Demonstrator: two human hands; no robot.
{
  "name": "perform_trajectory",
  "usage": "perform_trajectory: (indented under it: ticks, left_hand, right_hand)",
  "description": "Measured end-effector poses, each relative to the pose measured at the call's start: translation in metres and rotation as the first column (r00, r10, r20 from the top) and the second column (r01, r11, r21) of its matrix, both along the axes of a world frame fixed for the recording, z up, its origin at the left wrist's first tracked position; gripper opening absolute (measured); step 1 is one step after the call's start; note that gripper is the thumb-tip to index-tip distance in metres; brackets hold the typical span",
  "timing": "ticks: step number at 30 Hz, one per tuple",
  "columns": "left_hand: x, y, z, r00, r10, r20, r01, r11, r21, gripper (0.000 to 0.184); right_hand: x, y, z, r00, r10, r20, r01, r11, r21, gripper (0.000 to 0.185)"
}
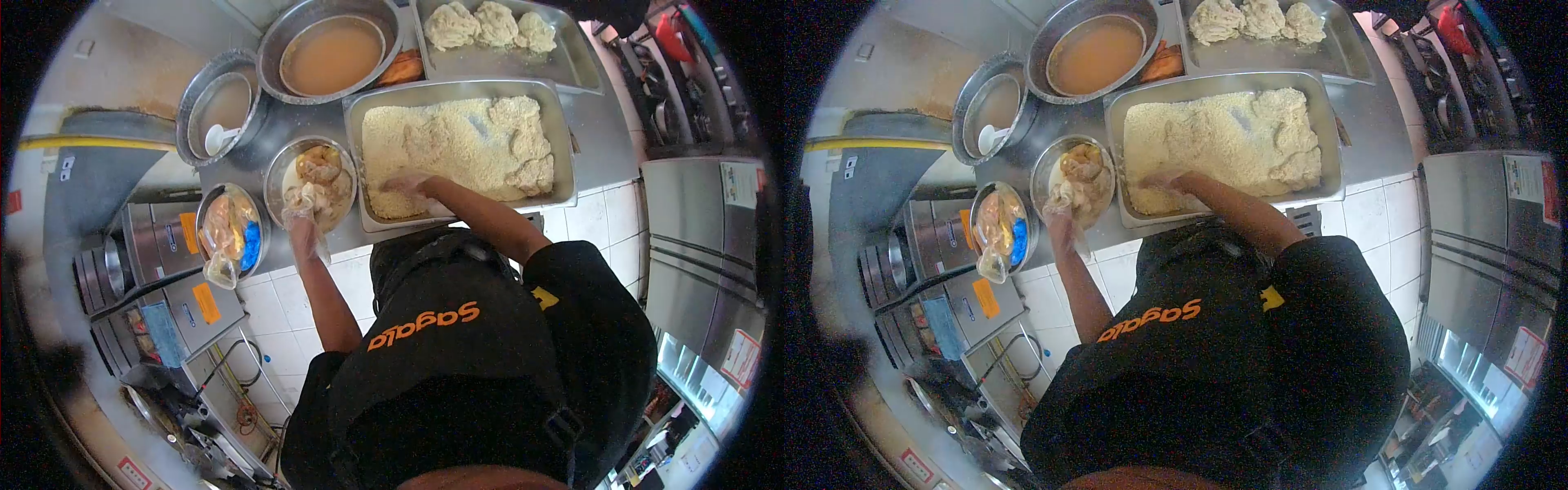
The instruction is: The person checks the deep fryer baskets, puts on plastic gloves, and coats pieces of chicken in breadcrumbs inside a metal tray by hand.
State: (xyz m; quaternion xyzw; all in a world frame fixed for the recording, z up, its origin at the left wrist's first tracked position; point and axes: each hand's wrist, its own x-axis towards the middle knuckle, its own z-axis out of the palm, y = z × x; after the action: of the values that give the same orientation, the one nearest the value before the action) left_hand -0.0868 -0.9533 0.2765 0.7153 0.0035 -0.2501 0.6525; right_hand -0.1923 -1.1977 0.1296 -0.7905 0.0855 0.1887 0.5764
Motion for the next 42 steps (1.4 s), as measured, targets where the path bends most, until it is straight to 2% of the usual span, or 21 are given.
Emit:
perform_trajectory:
  ticks: [3, 6, 7, 9, 12, 15, 16, 19, 21, 23, 27, 29, 31, 32, 34, 36, 37, 38, 39, 40, 42]
  left_hand:
    - [0.005, 0.018, -0.031, 0.988, 0.031, 0.151, -0.034, 0.999, 0.020, 0.038]
    - [0.010, 0.027, -0.039, 0.923, -0.151, 0.353, 0.092, 0.980, 0.177, 0.040]
    - [0.012, 0.029, -0.043, 0.880, -0.224, 0.419, 0.135, 0.963, 0.232, 0.041]
    - [0.004, 0.027, -0.042, 0.959, -0.066, 0.274, 0.052, 0.997, 0.055, 0.039]
    - [0.006, 0.024, -0.031, 0.997, 0.014, 0.082, -0.006, 0.995, -0.102, 0.040]
    - [-0.002, 0.027, -0.036, 0.989, 0.098, 0.114, -0.071, 0.973, -0.219, 0.035]
    - [-0.003, 0.024, -0.036, 0.989, 0.091, 0.119, -0.060, 0.968, -0.243, 0.033]
    - [-0.002, 0.025, -0.036, 0.975, 0.047, 0.219, 0.000, 0.978, -0.211, 0.030]
    - [-0.002, 0.018, -0.037, 0.969, 0.018, 0.245, 0.044, 0.969, -0.245, 0.032]
    - [-0.005, 0.006, -0.026, 0.986, 0.030, 0.166, 0.027, 0.943, -0.332, 0.034]
    - [0.000, 0.016, -0.036, 0.988, 0.091, 0.126, -0.041, 0.933, -0.356, 0.034]
    - [-0.001, 0.014, -0.031, 0.993, 0.093, 0.066, -0.068, 0.949, -0.309, 0.033]
    - [-0.001, 0.017, -0.032, 0.996, 0.056, 0.063, -0.032, 0.941, -0.335, 0.033]
    - [0.001, 0.020, -0.037, 0.997, 0.050, 0.063, -0.027, 0.946, -0.324, 0.033]
    - [0.010, 0.032, -0.056, 0.997, 0.062, 0.046, -0.048, 0.966, -0.254, 0.034]
    - [0.017, 0.037, -0.060, 0.990, 0.109, 0.084, -0.091, 0.976, -0.199, 0.036]
    - [0.015, 0.028, -0.056, 0.982, 0.133, 0.137, -0.104, 0.973, -0.204, 0.036]
    - [0.013, 0.017, -0.050, 0.969, 0.157, 0.189, -0.116, 0.971, -0.209, 0.037]
    - [0.018, 0.009, -0.045, 0.953, 0.178, 0.243, -0.126, 0.968, -0.218, 0.037]
    - [0.025, 0.009, -0.041, 0.894, 0.073, 0.443, -0.078, 0.997, -0.008, 0.036]
    - [0.033, 0.011, -0.026, 0.729, -0.183, 0.660, -0.083, 0.933, 0.350, 0.033]
  right_hand:
    - [0.002, -0.023, 0.010, 0.972, -0.063, 0.226, 0.070, 0.997, -0.024, 0.036]
    - [0.010, -0.058, 0.042, 0.988, -0.087, 0.129, 0.147, 0.802, -0.579, 0.028]
    - [0.012, -0.069, 0.031, 0.975, -0.129, 0.180, 0.211, 0.784, -0.584, 0.026]
    - [0.012, -0.078, -0.023, 0.943, -0.198, 0.266, 0.320, 0.757, -0.570, 0.022]
    - [0.020, -0.104, -0.010, 0.922, -0.277, 0.272, 0.385, 0.740, -0.552, 0.023]
    - [-0.002, -0.108, 0.061, 0.672, -0.720, 0.175, 0.647, 0.455, -0.611, 0.031]
    - [-0.011, -0.112, 0.052, 0.748, -0.646, 0.154, 0.551, 0.475, -0.686, 0.040]
    - [-0.004, -0.094, -0.003, 0.676, -0.703, 0.221, 0.634, 0.402, -0.660, 0.053]
    - [-0.004, -0.115, -0.005, 0.890, -0.456, -0.012, 0.411, 0.814, -0.410, 0.061]
    - [-0.017, -0.120, 0.005, 0.870, -0.484, 0.094, 0.492, 0.839, -0.235, 0.062]
    - [-0.056, -0.123, 0.082, 0.813, -0.506, 0.288, 0.547, 0.833, -0.083, 0.052]
    - [-0.066, -0.140, 0.007, 0.506, -0.670, 0.542, 0.730, 0.668, 0.145, 0.051]
    - [-0.089, -0.150, 0.030, 0.467, -0.764, 0.445, 0.759, 0.604, 0.242, 0.050]
    - [-0.109, -0.155, 0.087, 0.597, -0.765, 0.240, 0.738, 0.641, 0.209, 0.051]
    - [-0.131, -0.180, 0.074, 0.567, -0.796, 0.210, 0.801, 0.593, 0.085, 0.050]
    - [-0.152, -0.205, 0.033, 0.413, -0.850, 0.327, 0.877, 0.469, 0.110, 0.044]
    - [-0.174, -0.230, 0.013, 0.518, -0.770, 0.371, 0.853, 0.497, -0.159, 0.041]
    - [-0.187, -0.247, -0.002, 0.626, -0.677, 0.386, 0.773, 0.477, -0.417, 0.038]
    - [-0.181, -0.250, 0.011, 0.803, -0.569, 0.176, 0.482, 0.447, -0.753, 0.037]
    - [-0.177, -0.249, 0.036, 0.871, -0.483, -0.093, 0.087, 0.338, -0.937, 0.037]
    - [-0.167, -0.210, 0.096, 0.736, -0.534, 0.417, 0.514, 0.039, -0.857, 0.035]
